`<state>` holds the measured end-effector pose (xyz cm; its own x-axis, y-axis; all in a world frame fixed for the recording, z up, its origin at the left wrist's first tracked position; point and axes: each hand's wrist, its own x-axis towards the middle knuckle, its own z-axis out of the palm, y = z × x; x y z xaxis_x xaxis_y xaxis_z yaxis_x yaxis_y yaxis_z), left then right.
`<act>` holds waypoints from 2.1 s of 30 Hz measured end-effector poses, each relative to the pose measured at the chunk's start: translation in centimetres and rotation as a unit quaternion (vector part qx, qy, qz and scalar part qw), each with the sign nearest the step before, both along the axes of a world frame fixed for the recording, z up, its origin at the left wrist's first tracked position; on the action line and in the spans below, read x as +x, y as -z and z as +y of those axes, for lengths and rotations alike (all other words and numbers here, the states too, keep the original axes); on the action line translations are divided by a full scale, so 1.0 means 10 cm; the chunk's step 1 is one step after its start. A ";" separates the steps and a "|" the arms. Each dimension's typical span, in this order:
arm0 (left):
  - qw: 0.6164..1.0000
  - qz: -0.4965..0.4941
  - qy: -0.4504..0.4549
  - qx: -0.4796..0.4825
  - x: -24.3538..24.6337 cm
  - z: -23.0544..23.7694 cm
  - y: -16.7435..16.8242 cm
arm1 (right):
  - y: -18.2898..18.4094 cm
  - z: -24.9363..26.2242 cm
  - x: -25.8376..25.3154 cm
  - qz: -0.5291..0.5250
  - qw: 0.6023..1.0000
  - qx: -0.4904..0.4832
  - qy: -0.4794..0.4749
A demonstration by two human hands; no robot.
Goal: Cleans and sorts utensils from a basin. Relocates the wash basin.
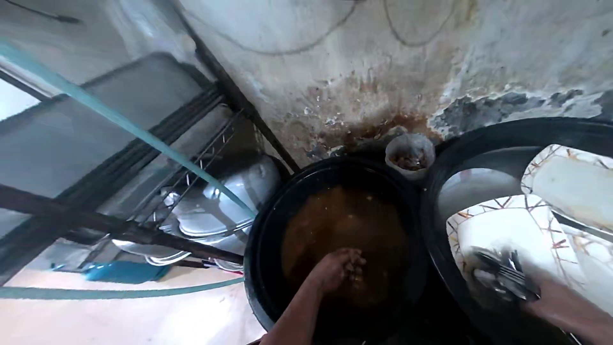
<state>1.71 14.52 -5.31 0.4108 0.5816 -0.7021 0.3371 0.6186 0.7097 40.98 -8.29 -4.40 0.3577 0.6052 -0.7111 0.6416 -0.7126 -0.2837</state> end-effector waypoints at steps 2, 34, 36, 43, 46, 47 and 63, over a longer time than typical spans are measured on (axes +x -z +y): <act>0.996 -0.074 -0.041 -0.034 0.03 0.00 -0.10 | 0.03 0.01 -0.07 -0.041 0.999 0.025 0.019; 0.983 -0.052 -0.068 0.164 1.43 0.54 -1.02 | -0.05 0.08 -0.15 -0.020 0.997 0.012 -0.071; 0.976 -0.081 -0.070 0.192 1.82 0.82 -1.18 | 0.14 -0.02 -0.10 -0.045 0.995 0.061 -0.068; 0.903 0.092 0.137 0.397 2.51 0.52 -1.41 | -0.23 0.10 -0.14 0.024 0.995 -0.068 -0.069; 0.802 0.121 0.428 0.399 2.68 -0.18 -1.21 | -0.22 0.03 -0.10 0.044 0.992 -0.066 -0.094; 0.739 0.160 0.533 0.380 2.74 -0.38 -1.08 | -0.20 0.01 -0.09 0.046 0.993 -0.061 -0.089; 0.777 0.129 0.445 0.426 2.48 -0.66 -0.61 | -0.61 -0.34 -0.25 -0.108 0.992 -0.002 -0.066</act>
